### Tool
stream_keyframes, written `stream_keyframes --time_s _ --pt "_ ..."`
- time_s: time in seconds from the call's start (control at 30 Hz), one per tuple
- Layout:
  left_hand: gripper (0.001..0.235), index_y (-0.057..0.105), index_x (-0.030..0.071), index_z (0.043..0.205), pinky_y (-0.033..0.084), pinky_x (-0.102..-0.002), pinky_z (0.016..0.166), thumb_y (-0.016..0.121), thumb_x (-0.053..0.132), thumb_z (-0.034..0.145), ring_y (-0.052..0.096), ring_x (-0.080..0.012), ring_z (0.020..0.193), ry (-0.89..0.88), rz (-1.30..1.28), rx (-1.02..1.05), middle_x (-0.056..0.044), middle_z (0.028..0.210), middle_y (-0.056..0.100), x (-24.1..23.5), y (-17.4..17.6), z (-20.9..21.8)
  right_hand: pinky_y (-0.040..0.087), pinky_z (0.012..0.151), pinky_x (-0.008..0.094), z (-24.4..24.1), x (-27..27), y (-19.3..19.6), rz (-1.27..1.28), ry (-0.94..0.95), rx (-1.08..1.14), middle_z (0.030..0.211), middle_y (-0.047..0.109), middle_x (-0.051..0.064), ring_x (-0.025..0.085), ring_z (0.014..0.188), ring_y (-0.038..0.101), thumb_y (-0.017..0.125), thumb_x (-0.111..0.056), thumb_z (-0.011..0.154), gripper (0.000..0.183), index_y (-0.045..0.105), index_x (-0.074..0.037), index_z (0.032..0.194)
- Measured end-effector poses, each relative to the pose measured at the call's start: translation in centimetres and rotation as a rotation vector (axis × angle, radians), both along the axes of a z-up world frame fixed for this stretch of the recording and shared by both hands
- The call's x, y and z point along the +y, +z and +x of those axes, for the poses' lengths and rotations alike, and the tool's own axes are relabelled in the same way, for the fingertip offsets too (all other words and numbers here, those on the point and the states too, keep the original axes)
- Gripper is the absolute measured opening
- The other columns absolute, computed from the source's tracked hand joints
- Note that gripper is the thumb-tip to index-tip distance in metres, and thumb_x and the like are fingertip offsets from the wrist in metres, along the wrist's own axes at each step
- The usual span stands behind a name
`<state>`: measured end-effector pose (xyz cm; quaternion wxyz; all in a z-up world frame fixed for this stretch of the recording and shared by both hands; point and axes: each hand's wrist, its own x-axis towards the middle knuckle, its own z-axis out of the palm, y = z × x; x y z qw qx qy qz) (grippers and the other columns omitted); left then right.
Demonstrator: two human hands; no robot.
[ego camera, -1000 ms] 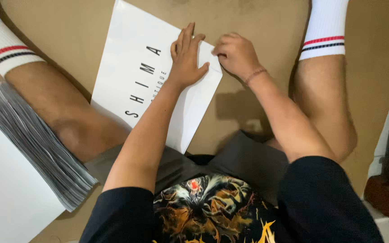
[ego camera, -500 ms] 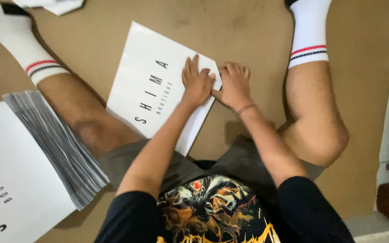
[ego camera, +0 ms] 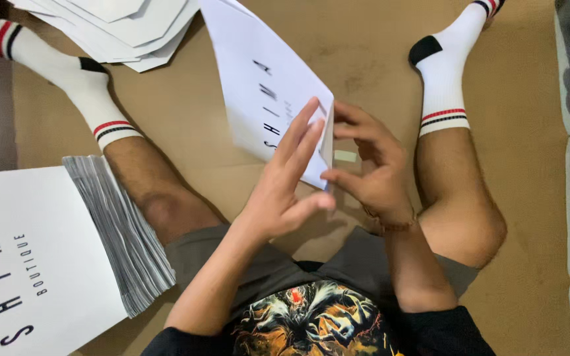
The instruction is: The person sits on the floor and repeatedly folds white printed paper sheets into smaller rectangles. They use a small rectangular tool to press and crease the folds, then stack the finished pieces to the side.
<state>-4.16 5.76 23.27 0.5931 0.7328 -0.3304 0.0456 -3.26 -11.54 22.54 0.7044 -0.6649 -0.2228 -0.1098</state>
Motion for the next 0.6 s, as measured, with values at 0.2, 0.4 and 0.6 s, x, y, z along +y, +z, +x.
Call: stream_keyframes --time_s 0.2,0.4,0.6 --pt "0.088 0.021 0.02 0.154 0.057 -0.041 0.109 0.076 0.045 0.089 0.045 -0.0354 0.147 0.102 0.174 -0.112 -0.023 0.16 0.026 2.9 2.8 -3.1 0.057 0.102 0.039 -2.2 -0.5 -0.1 -0.018 0.148 -0.029 0.138 0.051 0.027 0.033 0.131 0.054 0.083 -0.021 0.069 0.073 0.047 -0.009 0.131" --pt "0.089 0.024 0.016 0.152 0.045 -0.046 0.122 0.081 0.036 0.088 0.043 -0.0361 0.147 0.051 0.207 -0.138 -0.021 0.156 0.034 3.8 3.4 -3.4 0.063 0.098 0.039 -3.3 -0.5 0.5 -0.139 0.167 -0.152 0.139 0.048 0.029 0.035 0.123 0.059 0.078 -0.014 0.08 0.079 0.032 -0.014 0.145" --pt "0.094 0.018 0.024 0.154 0.065 -0.037 0.092 0.078 0.047 0.084 0.037 -0.0343 0.151 -0.07 0.239 0.005 -0.017 0.162 0.021 3.6 4.1 -3.9 0.065 0.092 0.035 -3.9 -0.6 1.2 -0.332 0.037 -0.258 0.14 0.049 0.023 0.028 0.119 0.058 0.088 -0.032 0.072 0.098 0.03 -0.013 0.148"
